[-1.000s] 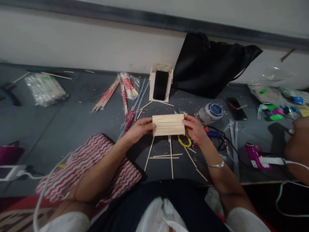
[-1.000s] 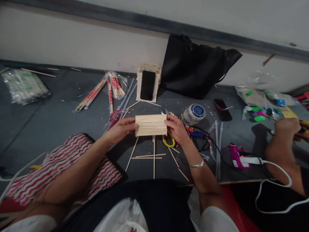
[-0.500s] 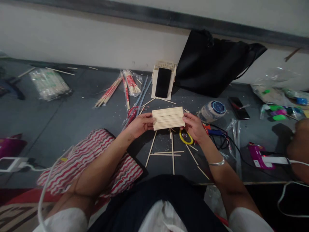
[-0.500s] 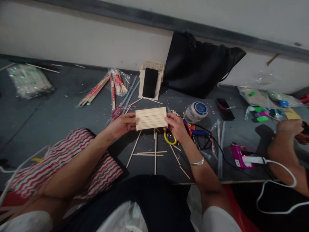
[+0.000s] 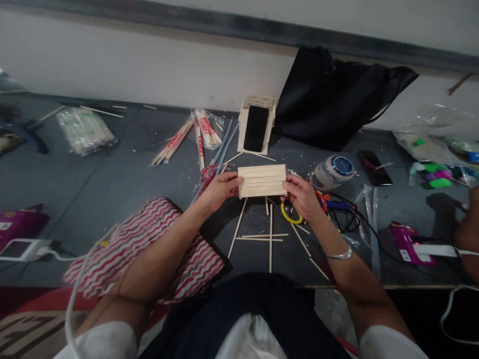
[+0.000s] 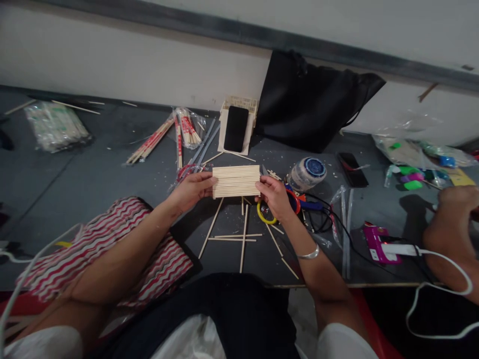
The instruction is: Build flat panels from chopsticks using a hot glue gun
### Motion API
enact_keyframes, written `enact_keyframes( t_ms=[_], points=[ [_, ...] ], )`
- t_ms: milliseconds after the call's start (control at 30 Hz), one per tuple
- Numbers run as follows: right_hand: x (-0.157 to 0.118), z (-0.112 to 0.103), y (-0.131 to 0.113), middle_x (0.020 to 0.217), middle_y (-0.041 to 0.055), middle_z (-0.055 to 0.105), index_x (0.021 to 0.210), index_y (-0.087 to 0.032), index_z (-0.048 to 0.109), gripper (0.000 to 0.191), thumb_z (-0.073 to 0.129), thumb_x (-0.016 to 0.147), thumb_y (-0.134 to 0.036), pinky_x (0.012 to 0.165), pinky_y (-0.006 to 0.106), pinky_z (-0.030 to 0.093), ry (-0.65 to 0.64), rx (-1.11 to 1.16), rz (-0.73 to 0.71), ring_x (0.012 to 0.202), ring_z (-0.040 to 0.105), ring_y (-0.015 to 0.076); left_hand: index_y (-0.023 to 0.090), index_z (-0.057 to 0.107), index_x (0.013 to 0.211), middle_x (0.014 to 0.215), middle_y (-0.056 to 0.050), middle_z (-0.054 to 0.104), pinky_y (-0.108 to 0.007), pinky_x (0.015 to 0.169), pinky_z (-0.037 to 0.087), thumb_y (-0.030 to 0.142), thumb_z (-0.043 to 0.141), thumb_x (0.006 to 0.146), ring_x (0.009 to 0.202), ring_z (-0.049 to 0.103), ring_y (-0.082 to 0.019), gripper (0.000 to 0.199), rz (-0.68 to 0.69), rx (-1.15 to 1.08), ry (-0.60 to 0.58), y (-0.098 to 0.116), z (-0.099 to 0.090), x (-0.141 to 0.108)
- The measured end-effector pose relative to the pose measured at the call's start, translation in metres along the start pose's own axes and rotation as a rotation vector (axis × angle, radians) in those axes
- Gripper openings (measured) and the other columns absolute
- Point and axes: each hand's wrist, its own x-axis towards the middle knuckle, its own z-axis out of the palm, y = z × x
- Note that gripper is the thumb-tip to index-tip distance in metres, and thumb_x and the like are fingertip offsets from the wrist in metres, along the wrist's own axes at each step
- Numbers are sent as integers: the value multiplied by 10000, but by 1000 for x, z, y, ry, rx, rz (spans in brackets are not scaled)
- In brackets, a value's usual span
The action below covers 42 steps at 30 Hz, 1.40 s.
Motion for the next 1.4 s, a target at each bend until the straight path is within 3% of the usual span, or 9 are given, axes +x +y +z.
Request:
enact_keyframes(
  t_ms=[167,467,633,733,833,967,1200,1400],
  points=[
    [-1,1,1,770,-1,698,802,-214,716,333,887,623,-436,521,274,527,-6,19,-8,636,578,136,137,732,813,808,-59,775,-268,666,571,409,923,592,701,715,-177,399,43,44,15,0,1,-1],
    [-1,-2,1,836,15,730,967,-222,746,393,884,631,-374,528,265,516,-35,38,-35,657,590,136,147,707,834,811,-43,754,-250,654,571,379,888,648,808,730,-197,348,63,33,108,-3,-4,4],
    [-2,-1,-1,782,13,716,958,-217,756,363,864,641,-358,520,264,505,-10,50,-46,658,592,142,146,708,941,926,-78,780,-311,689,623,321,850,701,798,747,-211,329,30,-24,53,1,-4,2],
    [-2,0,-3,751,12,709,938,-216,765,337,842,649,-372,518,271,510,17,79,-35,662,600,150,151,689,1088,1015,-101,786,-356,745,643,208,835,670,850,758,-236,447,12,-62,-27,5,-3,-2],
    [-1,1,-4,737,2,704,933,-225,763,336,836,638,-367,507,273,509,37,90,-41,647,598,148,210,598,1297,1131,-84,773,-372,813,643,69,805,624,952,754,-240,718,32,-84,-63,7,-2,-5],
    [0,-1,-4,717,-10,692,935,-232,759,347,847,615,-335,498,264,504,50,107,-48,636,598,142,252,476,1460,1228,-98,741,-359,832,634,10,801,604,1044,736,-261,948,25,-69,-83,6,-3,-7],
    [0,-4,-3,728,-5,681,962,-235,761,330,828,652,-329,513,274,510,44,70,-61,649,601,146,286,500,1473,1298,-111,713,-323,829,614,44,831,603,1105,717,-281,961,28,-59,-178,6,-7,-4],
    [0,-2,-5,694,-15,669,930,-238,761,334,844,618,-327,495,267,493,59,98,-53,620,591,141,301,519,1460,1248,-91,734,-326,852,616,65,904,568,1037,736,-257,1000,49,-21,-168,6,-7,-4]
  ],
)
